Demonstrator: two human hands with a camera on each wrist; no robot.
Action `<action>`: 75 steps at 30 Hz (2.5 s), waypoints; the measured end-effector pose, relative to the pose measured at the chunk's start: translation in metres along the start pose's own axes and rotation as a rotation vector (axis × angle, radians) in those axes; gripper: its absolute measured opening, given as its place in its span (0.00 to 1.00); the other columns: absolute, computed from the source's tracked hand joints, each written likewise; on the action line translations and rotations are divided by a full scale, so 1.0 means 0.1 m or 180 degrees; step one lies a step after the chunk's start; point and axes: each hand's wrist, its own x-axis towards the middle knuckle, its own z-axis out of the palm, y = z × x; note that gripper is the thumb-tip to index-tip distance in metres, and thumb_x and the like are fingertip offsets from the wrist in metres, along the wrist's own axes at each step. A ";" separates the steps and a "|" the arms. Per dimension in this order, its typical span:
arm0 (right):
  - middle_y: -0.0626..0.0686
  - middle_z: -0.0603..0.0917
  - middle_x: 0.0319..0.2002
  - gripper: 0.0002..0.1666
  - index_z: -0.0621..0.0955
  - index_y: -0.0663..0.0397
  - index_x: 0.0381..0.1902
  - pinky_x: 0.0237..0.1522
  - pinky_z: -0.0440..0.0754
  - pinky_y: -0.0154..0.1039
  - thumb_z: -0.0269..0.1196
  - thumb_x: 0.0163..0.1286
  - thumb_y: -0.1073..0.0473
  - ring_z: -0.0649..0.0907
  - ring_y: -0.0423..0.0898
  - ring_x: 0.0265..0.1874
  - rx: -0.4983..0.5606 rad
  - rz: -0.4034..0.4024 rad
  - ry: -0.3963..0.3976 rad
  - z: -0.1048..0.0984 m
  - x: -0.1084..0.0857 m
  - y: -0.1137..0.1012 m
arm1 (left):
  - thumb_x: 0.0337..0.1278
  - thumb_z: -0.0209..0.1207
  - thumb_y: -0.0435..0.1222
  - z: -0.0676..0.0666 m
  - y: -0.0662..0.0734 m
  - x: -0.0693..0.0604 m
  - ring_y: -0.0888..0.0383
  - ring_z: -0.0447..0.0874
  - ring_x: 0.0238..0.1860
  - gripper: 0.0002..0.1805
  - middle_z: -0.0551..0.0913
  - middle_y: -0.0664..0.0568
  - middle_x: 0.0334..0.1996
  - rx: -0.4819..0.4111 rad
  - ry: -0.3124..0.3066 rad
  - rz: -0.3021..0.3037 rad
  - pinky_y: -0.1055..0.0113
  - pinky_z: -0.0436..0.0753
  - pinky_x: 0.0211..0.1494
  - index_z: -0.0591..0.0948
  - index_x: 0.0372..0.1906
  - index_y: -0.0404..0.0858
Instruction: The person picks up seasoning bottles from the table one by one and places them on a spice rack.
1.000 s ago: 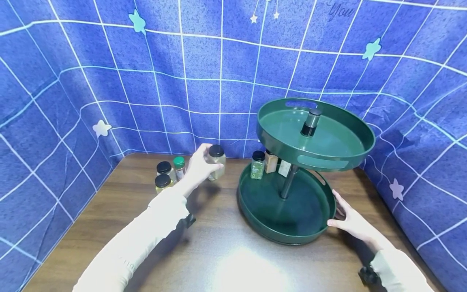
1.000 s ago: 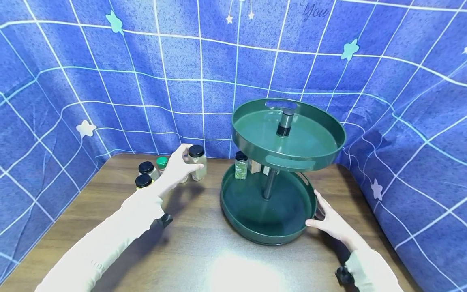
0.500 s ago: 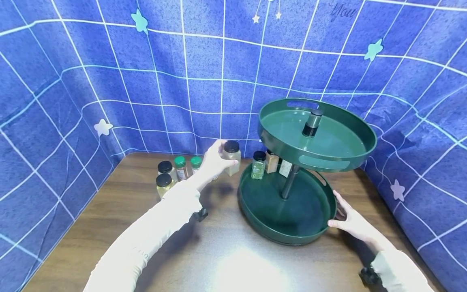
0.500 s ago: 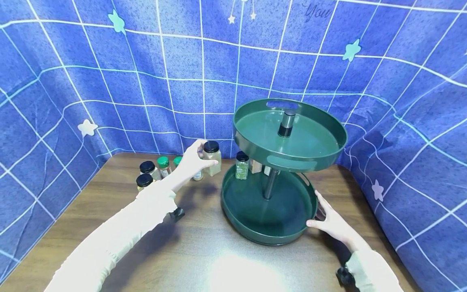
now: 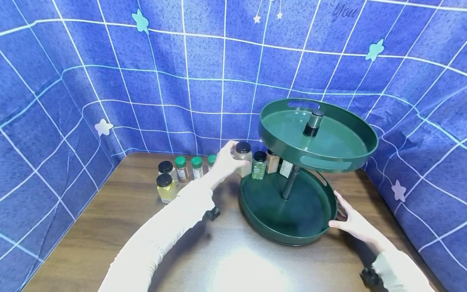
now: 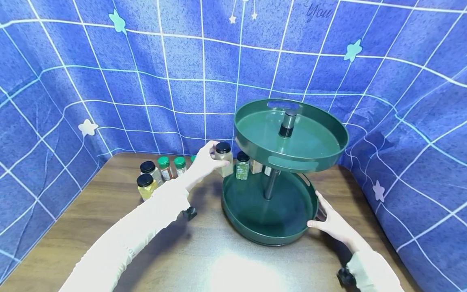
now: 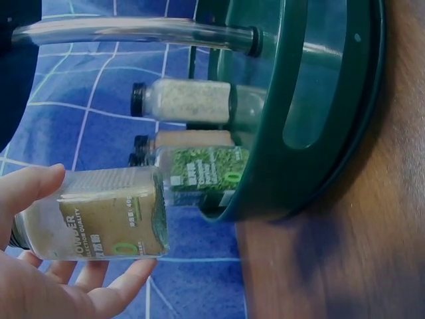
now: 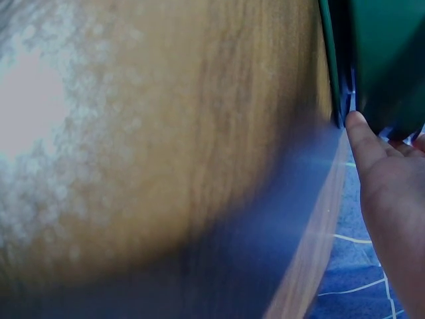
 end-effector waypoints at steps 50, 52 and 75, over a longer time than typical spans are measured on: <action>0.75 0.48 0.69 0.56 0.42 0.62 0.73 0.53 0.63 0.15 0.65 0.59 0.69 0.58 0.17 0.58 -0.0016 -0.0008 0.0013 0.00 -0.01 0.04 | 0.33 0.75 0.36 0.62 -0.43 -0.06 0.49 0.78 0.48 0.33 0.79 0.44 0.43 0.0816 0.0228 0.0569 0.59 0.77 0.53 0.72 0.49 0.35; 0.75 0.48 0.69 0.56 0.42 0.62 0.74 0.53 0.63 0.15 0.65 0.59 0.69 0.58 0.17 0.58 -0.0046 -0.0007 0.0025 0.00 -0.01 0.04 | 0.33 0.75 0.36 0.62 -0.44 -0.06 0.49 0.78 0.48 0.33 0.79 0.44 0.43 0.0851 0.0235 0.0573 0.58 0.77 0.53 0.72 0.49 0.35; 0.74 0.49 0.70 0.55 0.43 0.59 0.74 0.54 0.63 0.15 0.65 0.60 0.68 0.61 0.37 0.66 -0.0093 0.0060 0.0030 0.01 -0.02 0.01 | 0.33 0.76 0.37 0.65 -0.57 -0.11 0.50 0.78 0.46 0.33 0.79 0.46 0.42 0.0906 0.0187 0.0677 0.59 0.77 0.51 0.72 0.48 0.37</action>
